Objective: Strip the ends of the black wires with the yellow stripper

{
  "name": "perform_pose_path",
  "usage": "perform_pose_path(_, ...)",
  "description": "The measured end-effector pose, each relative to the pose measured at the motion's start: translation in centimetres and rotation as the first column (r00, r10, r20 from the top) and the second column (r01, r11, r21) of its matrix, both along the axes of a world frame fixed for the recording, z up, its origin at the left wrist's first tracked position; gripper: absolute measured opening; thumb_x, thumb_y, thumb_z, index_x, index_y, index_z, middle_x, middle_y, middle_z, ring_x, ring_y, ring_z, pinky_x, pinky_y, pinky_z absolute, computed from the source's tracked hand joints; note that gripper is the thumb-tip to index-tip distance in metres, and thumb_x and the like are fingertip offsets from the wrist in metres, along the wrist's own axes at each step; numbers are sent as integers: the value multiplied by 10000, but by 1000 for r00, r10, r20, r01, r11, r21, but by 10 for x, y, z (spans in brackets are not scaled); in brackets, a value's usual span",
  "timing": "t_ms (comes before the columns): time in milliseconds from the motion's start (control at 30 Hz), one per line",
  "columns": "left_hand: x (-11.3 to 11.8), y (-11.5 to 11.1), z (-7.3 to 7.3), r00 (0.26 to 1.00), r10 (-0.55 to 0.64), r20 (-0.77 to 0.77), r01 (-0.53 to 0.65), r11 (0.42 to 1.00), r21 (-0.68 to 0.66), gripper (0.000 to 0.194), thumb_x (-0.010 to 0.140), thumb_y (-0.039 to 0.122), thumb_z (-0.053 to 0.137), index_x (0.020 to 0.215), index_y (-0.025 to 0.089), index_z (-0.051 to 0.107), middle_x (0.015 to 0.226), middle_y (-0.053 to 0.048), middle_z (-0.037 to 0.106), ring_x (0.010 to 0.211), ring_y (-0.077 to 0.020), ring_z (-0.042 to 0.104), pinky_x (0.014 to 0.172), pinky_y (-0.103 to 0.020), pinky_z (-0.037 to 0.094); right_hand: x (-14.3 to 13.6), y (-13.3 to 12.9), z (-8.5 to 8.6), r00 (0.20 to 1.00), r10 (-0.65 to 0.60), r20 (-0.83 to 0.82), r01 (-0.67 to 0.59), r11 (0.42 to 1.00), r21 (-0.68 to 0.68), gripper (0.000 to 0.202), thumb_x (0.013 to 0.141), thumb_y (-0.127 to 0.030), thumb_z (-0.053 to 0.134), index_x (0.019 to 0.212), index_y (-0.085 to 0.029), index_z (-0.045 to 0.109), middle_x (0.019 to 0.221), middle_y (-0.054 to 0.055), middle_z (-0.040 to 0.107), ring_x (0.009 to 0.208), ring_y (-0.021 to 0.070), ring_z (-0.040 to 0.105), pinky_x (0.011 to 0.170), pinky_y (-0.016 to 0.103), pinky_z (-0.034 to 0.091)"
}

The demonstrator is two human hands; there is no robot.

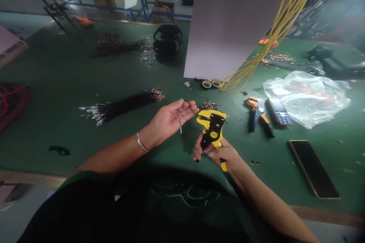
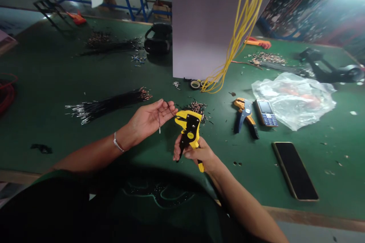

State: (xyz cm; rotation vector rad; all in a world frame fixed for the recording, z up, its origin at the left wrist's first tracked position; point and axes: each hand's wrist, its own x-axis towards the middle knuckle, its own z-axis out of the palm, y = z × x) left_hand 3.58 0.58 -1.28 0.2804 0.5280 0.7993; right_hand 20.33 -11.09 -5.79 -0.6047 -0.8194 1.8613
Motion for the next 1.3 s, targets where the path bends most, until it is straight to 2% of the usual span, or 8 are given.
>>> perform_pose_path(133, 1, 1, 0, 1000, 17, -8, -17, 1000, 4, 147, 850, 146, 619, 733, 81, 680, 865, -114, 730, 882, -187, 702, 990, -358, 502, 0, 0, 1, 1000, 12, 5, -12, 1000, -3, 307, 657, -233, 728, 939, -148, 642, 753, 36, 639, 678, 199, 606, 701, 416, 512)
perform_pose_path(433, 1, -3, -1, 1000, -24, -11, 24, 1000, -6, 161, 868, 143, 593, 753, 71, 681, 887, -115, 732, 879, -180, 701, 966, -345, 508, -1, -2, 3, 1000, 4, 24, -4, 1000, -2, 297, 673, -251, 737, 938, -151, 651, 740, 28, 629, 673, 195, 601, 694, 402, 510)
perform_pose_path(667, 3, -5, 1, 999, -34, -37, 34, 999, 15, 152, 849, 152, 613, 739, 78, 687, 874, -115, 736, 876, -186, 702, 954, -344, 509, 0, -6, 2, 999, -32, 36, 33, 999, -23, 293, 693, -244, 756, 941, -160, 625, 721, 15, 608, 617, 174, 572, 642, 401, 503)
perform_pose_path(833, 2, -7, 4, 996, -83, -24, 85, 987, 135, 165, 845, 172, 618, 723, 90, 692, 929, -126, 734, 929, -217, 694, 997, -382, 478, 6, -7, 11, 990, -62, 126, 63, 998, -5, 235, 705, -265, 763, 874, -163, 635, 688, 15, 593, 583, 175, 554, 601, 385, 477)
perform_pose_path(1067, -1, -14, 14, 991, -132, 4, 123, 932, 341, 200, 867, 175, 618, 694, 98, 684, 922, -122, 716, 1000, -222, 659, 1030, -420, 451, 12, -11, 15, 981, -99, 167, 90, 994, 59, 210, 721, -246, 750, 885, -161, 650, 686, 25, 578, 571, 175, 543, 566, 378, 466)
perform_pose_path(1300, -6, -13, 16, 980, -142, -142, 190, 882, 431, 170, 850, 224, 650, 751, 95, 698, 917, -120, 717, 845, -181, 679, 942, -395, 495, 15, -15, 27, 969, -101, 225, 99, 995, 21, 221, 716, -241, 743, 893, -169, 633, 703, 28, 574, 604, 184, 539, 603, 394, 458)
